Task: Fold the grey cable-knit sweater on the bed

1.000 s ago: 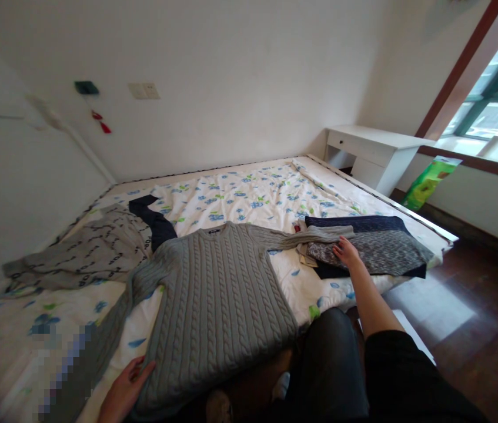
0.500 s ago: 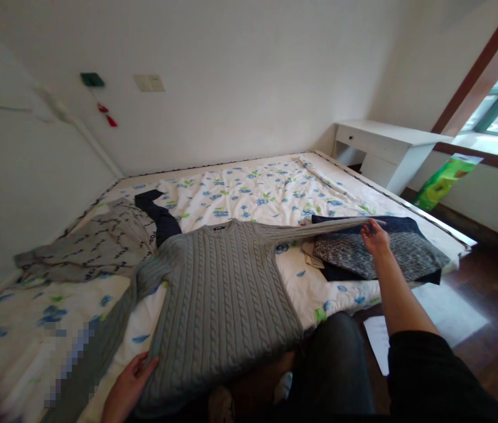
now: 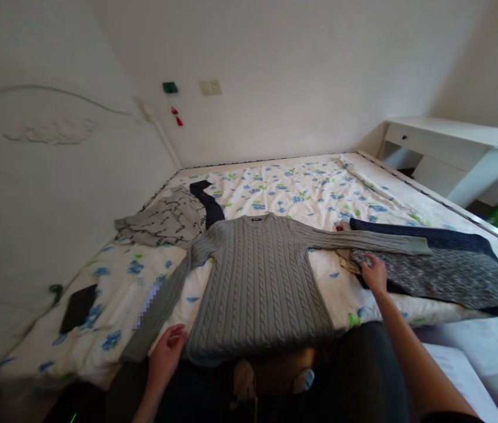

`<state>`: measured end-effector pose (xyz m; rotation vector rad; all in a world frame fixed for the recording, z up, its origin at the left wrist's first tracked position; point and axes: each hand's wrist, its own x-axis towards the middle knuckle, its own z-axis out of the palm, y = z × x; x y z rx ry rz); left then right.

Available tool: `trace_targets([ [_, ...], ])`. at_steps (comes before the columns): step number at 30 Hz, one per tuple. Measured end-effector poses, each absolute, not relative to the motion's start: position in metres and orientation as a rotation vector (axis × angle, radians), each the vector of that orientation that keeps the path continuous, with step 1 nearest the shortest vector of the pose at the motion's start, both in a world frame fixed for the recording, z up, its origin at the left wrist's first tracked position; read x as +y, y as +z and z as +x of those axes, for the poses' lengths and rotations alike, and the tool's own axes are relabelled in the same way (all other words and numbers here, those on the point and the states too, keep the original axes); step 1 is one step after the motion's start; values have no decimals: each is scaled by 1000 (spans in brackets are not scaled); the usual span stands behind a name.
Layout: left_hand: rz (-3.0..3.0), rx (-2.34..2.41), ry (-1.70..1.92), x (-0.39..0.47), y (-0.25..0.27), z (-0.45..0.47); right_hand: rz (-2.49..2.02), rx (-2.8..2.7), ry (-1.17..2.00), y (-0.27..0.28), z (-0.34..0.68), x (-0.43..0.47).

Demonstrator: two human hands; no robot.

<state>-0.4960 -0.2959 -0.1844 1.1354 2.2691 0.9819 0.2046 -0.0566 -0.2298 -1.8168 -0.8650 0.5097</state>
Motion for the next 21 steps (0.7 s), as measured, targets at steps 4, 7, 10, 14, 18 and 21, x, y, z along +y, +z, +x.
trace_targets([
  [4, 1204, 2681, 822, -347, -171, -535, -1715, -1281, 508, -249, 107, -87],
  [7, 1372, 2767, 631, -377, -158, -566, -1690, -1485, 541, -264, 48, -112],
  [10, 1504, 2722, 509, -387, -150, -582, -1724, -1620, 566, -275, 14, -131],
  [14, 1622, 2582, 486, -372, -143, -587, -1781, -1635, 515, -282, 4, -142],
  [18, 1275, 2498, 749, -332, -107, -621, -1759, -1566, 538, -282, 6, -142],
  [21, 895, 2517, 1171, -296, -55, -680, -1758, -1577, 528, -279, 5, -141],
])
